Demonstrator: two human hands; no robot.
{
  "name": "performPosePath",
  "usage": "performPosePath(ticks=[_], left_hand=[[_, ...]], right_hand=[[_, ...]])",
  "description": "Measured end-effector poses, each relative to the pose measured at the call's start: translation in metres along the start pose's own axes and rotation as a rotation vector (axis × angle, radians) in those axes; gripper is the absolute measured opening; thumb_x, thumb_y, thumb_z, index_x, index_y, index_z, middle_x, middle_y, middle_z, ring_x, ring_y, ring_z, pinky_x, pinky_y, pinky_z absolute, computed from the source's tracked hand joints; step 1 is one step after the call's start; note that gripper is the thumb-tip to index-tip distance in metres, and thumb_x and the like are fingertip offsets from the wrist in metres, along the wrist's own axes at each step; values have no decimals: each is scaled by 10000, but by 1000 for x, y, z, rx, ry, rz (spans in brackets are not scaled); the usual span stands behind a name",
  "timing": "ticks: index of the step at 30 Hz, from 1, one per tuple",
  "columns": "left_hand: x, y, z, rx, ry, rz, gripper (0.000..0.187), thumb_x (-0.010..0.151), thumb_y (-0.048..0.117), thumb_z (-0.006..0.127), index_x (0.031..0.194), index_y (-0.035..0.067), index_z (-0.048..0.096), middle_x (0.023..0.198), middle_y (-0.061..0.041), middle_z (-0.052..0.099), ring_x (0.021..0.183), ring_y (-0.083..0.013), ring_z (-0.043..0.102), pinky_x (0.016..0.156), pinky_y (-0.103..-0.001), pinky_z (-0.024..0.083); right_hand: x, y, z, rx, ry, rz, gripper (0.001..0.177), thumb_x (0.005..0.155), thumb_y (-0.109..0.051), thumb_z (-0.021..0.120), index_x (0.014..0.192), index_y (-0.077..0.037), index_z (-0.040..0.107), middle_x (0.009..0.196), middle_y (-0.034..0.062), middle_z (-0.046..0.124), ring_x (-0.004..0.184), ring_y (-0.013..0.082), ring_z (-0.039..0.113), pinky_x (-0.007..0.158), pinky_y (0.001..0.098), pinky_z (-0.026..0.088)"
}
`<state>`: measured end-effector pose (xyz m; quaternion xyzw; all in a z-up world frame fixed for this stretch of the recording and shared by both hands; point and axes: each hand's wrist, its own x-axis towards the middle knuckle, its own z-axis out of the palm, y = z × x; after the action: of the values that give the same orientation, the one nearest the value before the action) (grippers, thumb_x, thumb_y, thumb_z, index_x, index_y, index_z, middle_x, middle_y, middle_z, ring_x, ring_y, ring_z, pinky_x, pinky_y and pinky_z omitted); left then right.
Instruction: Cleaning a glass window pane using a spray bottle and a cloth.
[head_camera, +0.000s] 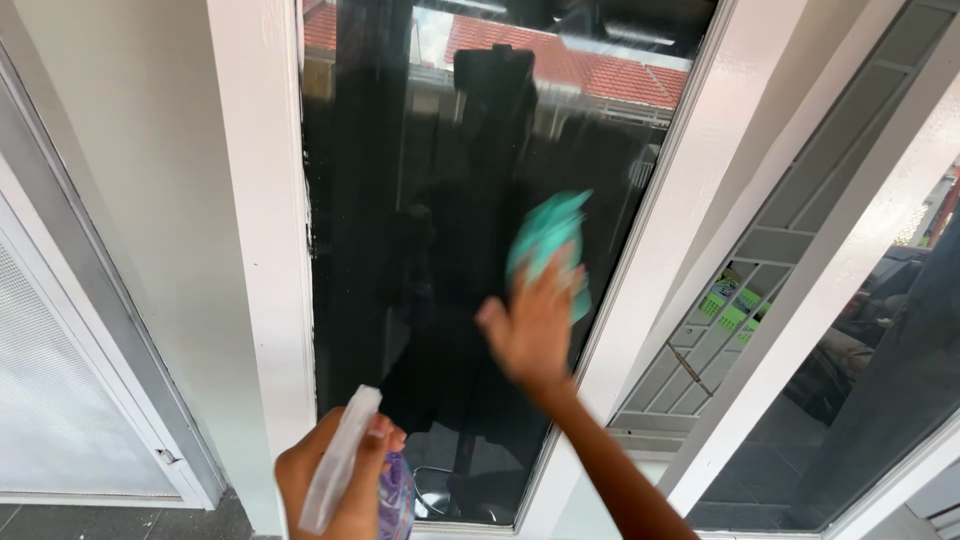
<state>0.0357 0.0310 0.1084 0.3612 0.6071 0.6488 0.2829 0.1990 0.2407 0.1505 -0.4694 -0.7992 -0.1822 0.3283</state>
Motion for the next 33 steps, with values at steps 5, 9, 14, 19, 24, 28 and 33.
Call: performPosePath(ticks=[5,9,14,19,24,28,33], left_hand=[[4,-4,11,-16,-33,15,217,844,166,714,937,-22,770,724,-190,745,686,-279,824,747,-417,668],[12,-12,11,71,-5,24,218,813,158,756,925,-29,766,728,-178,779,685,-260,829,757,-407,666],[17,3,13,42,58,58,209,803,144,764,914,-33,760,727,-178,789,684,-255,824,747,-411,664],[29,26,17,-111,150,108,173,814,115,733,895,-37,744,721,-191,772,682,-267,803,703,-439,660],[31,42,24,-217,212,127,148,822,93,711,881,-41,732,716,-201,760,680,-276,788,671,-460,657],[27,46,30,-215,310,171,190,881,137,687,893,-35,769,744,-213,710,639,-309,779,632,-456,637],[41,31,11,-259,187,-26,224,831,166,739,965,-13,751,842,-207,804,760,-313,824,600,-436,682]], right_hand=[[-55,1,44,71,-647,-226,647,903,-507,578,1479,-227,479,1712,169,196,1529,505,212,1117,607,339],[4,18,6,99,-397,-654,592,902,-495,596,1449,-274,544,1682,78,309,1529,411,260,1150,635,249],[131,28,-101,-6,148,-449,569,975,-465,565,1453,-158,600,1626,247,333,1545,408,254,1252,643,143],[166,49,-106,554,521,-137,657,1119,-507,233,1649,-145,374,1766,185,174,1661,370,148,1347,558,54],[138,72,-104,535,399,-105,738,1091,-595,156,1662,-151,302,1765,170,93,1648,381,71,1322,545,-5],[121,76,-104,608,299,-45,784,1038,-639,180,1662,-172,269,1764,155,26,1621,408,7,1267,589,-19],[148,64,-116,741,411,-2,752,1046,-597,182,1663,-178,279,1767,166,70,1626,418,13,1268,619,-27]])
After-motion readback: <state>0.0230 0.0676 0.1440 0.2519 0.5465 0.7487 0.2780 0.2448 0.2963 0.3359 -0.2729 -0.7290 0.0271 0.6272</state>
